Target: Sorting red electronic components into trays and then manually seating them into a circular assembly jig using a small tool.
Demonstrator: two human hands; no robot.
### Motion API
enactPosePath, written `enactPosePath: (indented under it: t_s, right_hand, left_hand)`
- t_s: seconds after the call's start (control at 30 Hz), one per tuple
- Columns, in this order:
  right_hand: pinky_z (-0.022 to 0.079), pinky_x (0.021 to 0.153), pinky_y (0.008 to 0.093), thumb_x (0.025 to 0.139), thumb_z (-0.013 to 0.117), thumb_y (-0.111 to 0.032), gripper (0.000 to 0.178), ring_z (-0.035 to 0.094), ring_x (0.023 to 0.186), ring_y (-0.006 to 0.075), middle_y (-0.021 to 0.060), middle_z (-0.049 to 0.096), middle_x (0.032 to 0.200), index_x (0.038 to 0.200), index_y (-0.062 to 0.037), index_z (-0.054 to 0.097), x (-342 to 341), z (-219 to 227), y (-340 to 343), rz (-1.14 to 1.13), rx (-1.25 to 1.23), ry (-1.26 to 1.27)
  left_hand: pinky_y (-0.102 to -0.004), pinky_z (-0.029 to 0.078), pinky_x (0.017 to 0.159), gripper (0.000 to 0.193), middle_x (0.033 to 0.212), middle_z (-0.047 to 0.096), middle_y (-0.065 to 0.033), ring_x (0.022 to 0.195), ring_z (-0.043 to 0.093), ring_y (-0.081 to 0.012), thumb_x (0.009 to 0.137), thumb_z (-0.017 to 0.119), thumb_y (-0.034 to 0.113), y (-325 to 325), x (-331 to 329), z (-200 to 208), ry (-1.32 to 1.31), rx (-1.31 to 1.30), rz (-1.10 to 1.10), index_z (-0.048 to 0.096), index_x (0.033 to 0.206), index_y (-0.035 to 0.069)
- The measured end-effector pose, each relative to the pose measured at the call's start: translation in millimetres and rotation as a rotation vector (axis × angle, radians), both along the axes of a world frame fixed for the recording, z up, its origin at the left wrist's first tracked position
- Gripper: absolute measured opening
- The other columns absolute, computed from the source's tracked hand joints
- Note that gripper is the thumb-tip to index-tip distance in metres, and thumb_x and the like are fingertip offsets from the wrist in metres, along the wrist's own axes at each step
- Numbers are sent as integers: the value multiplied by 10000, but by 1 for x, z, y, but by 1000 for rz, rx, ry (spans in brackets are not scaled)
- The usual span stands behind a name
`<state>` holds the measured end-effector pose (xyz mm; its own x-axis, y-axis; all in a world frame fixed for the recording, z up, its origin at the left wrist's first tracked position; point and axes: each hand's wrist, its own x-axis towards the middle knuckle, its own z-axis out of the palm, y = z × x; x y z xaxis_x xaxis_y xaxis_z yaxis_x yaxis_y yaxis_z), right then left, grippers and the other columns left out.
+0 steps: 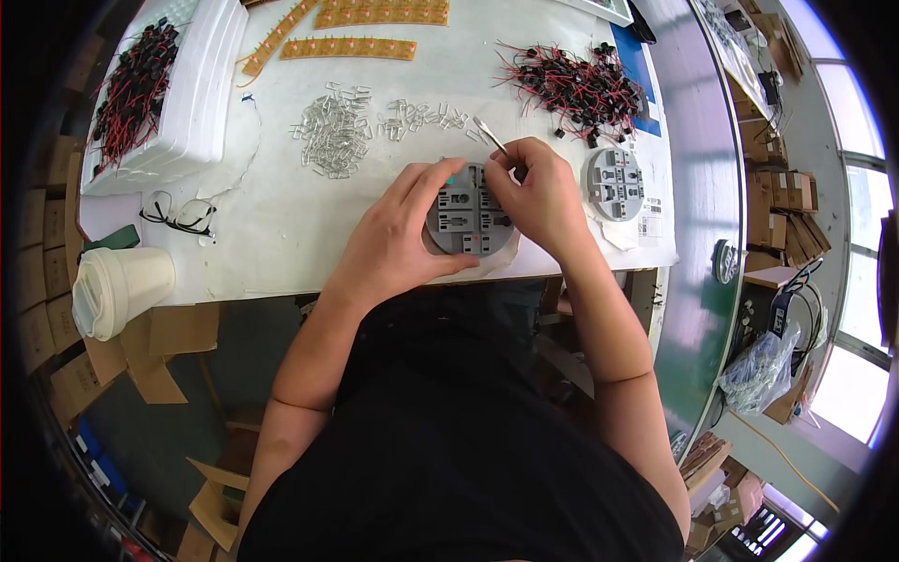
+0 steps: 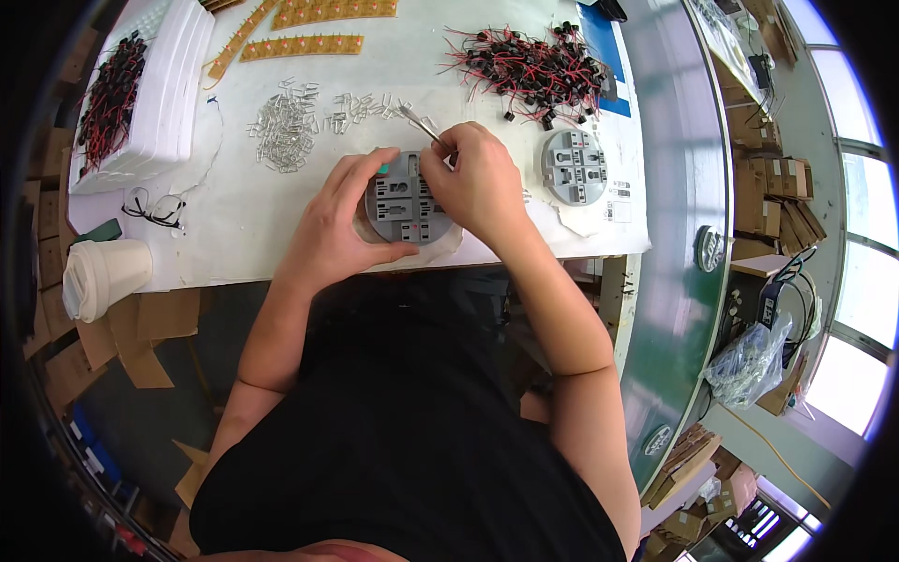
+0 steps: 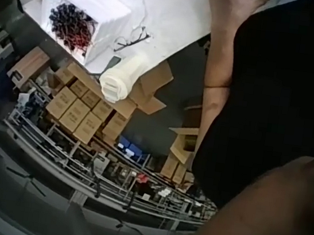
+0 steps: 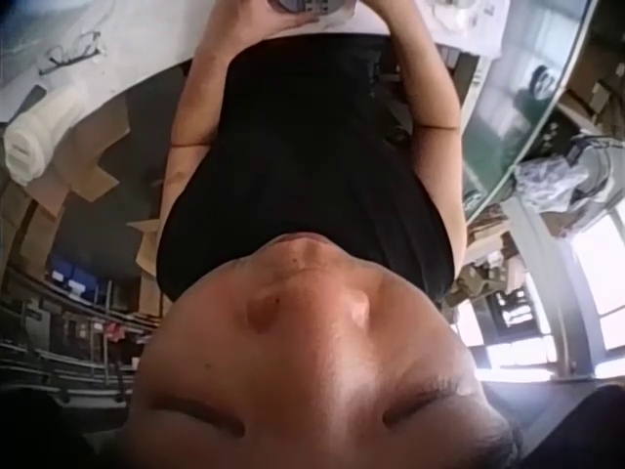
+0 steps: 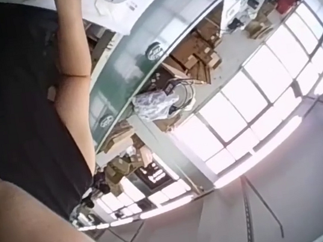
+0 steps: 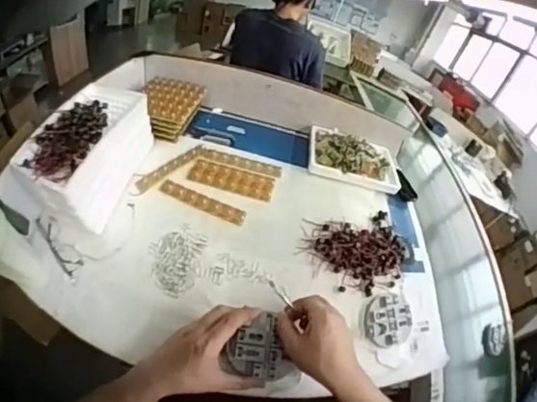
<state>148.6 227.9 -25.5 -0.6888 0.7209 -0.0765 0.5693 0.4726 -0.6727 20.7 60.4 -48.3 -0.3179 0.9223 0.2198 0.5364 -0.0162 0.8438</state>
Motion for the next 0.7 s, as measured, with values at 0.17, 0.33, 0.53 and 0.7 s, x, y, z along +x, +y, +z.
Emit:
enactPosePath:
  t_s: [0.17,0.33,0.53,0.7]
  right_hand:
    - [537,723,416,867,733,-218,215,665,783,300,138,697,943,876,-5,712,4,-2,-4,34,18,58]
    - [548,720,395,865,782,-223,236,682,799,283,131,702,998,956,-10,733,11,-1,1,94,46,40]
    - [527,663,314,875,804,-109,269,646,713,175,115,691,1173,1130,-31,765,33,0,1,206,26,193]
    - [559,644,350,872,773,-88,450,698,736,221,68,667,1254,1316,-150,728,45,-15,-3,392,286,173]
  left_hand:
    - [-433,552,958,949,1337,581,-118,1179,624,-351,658,952,188,-1,0,1,5,-6,-1,483,1478,96]
    - [-431,552,947,948,1336,581,-120,1159,630,-351,661,949,191,-1,0,3,1,-15,-6,481,1480,100]
    - [-426,555,941,976,1344,580,-118,1157,636,-346,655,951,194,-1,0,2,-4,-32,-14,468,1499,113]
    - [-424,558,957,996,1354,581,-109,1186,638,-323,645,954,185,3,-4,4,-25,-53,-42,465,1510,121]
